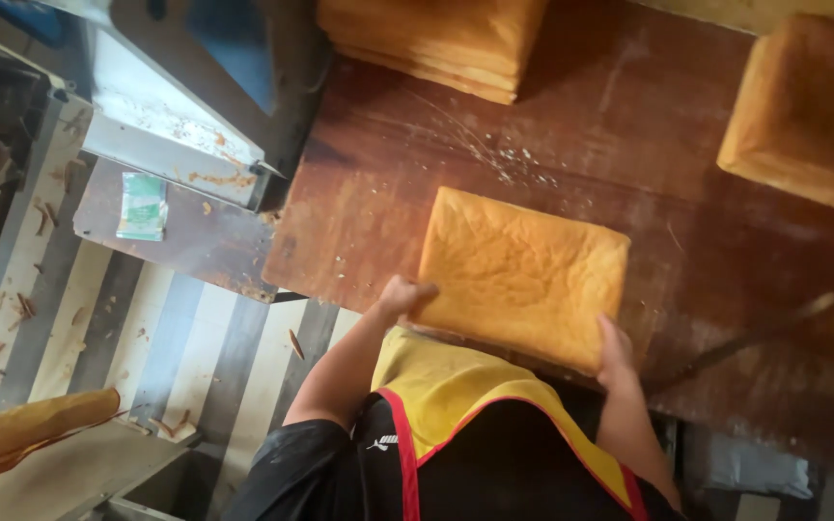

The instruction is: Trim the crusts or edges off large square sheets of baked bread using a long knife.

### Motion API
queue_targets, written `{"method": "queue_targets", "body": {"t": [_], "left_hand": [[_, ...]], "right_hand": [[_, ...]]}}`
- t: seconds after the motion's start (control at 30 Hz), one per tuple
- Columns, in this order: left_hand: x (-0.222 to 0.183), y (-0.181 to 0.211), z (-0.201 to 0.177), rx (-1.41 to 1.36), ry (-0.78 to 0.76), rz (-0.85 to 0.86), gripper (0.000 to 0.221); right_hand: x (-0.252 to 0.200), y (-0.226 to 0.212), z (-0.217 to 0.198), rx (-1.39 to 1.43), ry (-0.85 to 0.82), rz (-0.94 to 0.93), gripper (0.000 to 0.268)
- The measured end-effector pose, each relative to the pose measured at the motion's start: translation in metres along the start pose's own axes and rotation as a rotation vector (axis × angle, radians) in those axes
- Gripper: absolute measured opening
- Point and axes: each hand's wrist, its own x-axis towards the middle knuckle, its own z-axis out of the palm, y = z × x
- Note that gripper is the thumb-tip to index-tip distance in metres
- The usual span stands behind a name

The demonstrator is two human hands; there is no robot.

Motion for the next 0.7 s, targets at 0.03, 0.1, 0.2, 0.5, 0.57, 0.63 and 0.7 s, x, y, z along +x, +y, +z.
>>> {"method": "queue_targets", "body": {"t": [0.03, 0.1, 0.2, 0.5, 0.57, 0.63, 0.7], "left_hand": [[-0.009, 0.009, -0.004, -0.012, -0.001, -0.005, 0.066], [-0.028, 0.026, -0.012, -0.016, 0.053, 0.147, 0.049], [0.005, -0.002, -0.025, -0.105, 0.225, 0.254, 0.049], [0.084, 0.035, -0.2, -0.368, 0.241, 0.275, 0.03], [0.127, 0.057, -0.238, -0.333, 0.32, 0.294, 0.035], [0.154, 0.077, -0.266, -0.294, 0.394, 0.31, 0.04], [0.169, 0.106, -0.288, -0.23, 0.59, 0.332, 0.055]], "right_hand": [[-0.003, 0.0, 0.003, -0.013, -0.001, 0.002, 0.05], [-0.008, 0.002, 0.007, 0.177, -0.073, 0.179, 0.051], [-0.001, -0.009, 0.05, 0.158, -0.075, 0.21, 0.049], [0.067, -0.063, 0.227, -0.047, -0.186, 0.062, 0.039], [0.095, -0.087, 0.271, -0.054, -0.211, 0.027, 0.039], [0.106, -0.112, 0.31, -0.06, -0.232, -0.005, 0.039], [0.107, -0.144, 0.349, -0.069, -0.203, 0.036, 0.039]]}}
